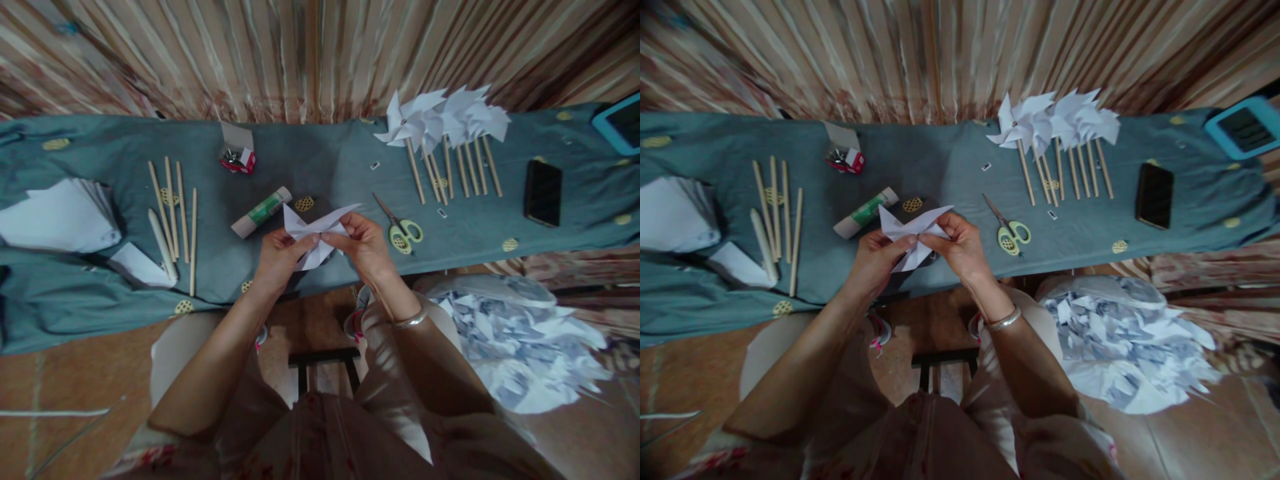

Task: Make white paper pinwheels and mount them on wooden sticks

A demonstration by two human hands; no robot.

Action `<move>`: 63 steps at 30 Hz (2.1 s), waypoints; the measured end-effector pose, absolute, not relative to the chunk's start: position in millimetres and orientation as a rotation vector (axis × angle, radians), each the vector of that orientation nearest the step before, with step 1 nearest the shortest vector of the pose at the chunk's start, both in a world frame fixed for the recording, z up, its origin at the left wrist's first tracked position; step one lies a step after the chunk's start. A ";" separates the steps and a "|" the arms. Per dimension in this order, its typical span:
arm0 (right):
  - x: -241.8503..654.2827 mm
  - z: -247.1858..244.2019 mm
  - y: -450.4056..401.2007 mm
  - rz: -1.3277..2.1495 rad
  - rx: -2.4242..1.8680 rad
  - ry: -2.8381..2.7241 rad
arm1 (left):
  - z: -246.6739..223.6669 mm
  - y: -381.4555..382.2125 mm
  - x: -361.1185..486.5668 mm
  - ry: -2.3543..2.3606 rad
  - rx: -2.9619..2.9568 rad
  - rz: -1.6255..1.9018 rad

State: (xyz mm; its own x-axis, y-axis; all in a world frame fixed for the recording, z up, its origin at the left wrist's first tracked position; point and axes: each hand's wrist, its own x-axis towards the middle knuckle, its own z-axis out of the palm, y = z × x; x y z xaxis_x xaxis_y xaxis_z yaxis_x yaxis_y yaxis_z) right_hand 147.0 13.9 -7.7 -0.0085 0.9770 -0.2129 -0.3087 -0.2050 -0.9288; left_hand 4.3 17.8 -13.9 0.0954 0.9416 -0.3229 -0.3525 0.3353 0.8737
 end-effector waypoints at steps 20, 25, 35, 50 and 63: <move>148.9 -9.4 16.2 1.484 -1.153 -0.967 | -13.8 18.1 -0.2 1.118 0.808 1.103; 147.0 -9.2 16.1 1.457 -1.163 -0.963 | -13.9 18.1 0.0 1.089 0.787 1.128; 146.8 -8.8 14.5 1.314 -1.171 -1.051 | -11.8 18.5 -3.8 1.078 0.820 1.102; 156.7 9.7 -2.7 1.196 -1.087 -1.350 | 6.7 6.3 -24.9 1.050 1.782 1.236; 155.1 18.1 -6.6 1.184 -1.129 -1.356 | 8.0 5.0 -26.7 1.013 1.863 1.253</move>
